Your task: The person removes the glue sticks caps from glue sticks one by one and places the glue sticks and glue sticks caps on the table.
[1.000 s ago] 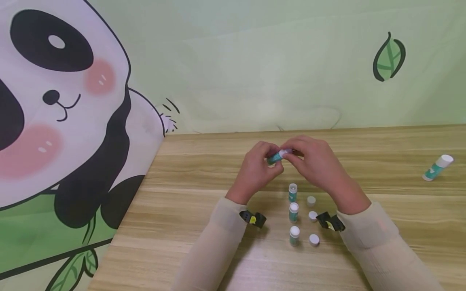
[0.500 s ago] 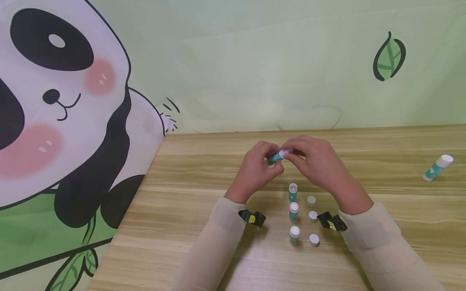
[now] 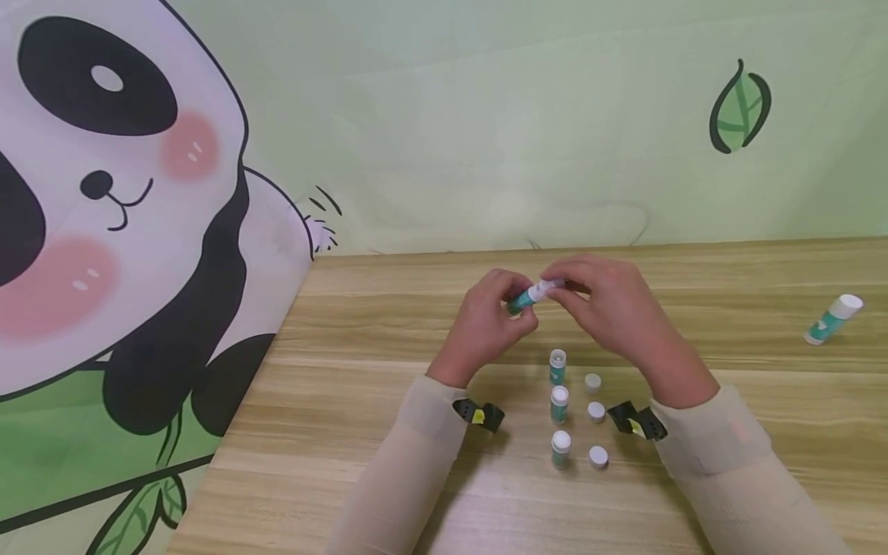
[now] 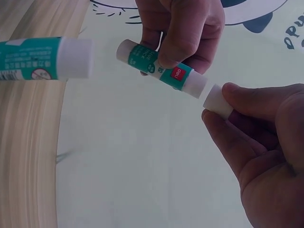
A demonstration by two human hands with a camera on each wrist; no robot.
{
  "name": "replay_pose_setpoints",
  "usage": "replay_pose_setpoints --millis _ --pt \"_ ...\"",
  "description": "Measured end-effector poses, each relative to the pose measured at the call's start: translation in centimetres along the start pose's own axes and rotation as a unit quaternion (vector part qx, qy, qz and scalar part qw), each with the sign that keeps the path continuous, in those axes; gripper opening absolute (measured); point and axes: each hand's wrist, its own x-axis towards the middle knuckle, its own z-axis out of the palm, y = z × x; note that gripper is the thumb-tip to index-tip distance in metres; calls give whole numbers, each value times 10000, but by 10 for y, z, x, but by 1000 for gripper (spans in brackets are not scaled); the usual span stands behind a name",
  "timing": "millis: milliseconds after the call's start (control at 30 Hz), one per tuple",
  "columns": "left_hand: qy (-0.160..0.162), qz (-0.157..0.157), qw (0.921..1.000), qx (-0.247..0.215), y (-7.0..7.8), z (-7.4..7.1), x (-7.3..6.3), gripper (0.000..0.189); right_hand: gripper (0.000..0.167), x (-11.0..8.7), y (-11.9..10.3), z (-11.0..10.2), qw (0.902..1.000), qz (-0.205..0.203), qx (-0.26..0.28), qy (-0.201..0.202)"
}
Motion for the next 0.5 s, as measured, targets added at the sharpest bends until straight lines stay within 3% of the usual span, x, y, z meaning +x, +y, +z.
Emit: replay_pose_setpoints --millis 267,500 --pt "-28 -65 9998 -167 -3 2 -1 25 18 -1 4 -2 9996 -151 -72 210" --pt "-140 -232 9991 -333 -1 1 -1 26 18 -1 6 -5 9995 -68 -310 39"
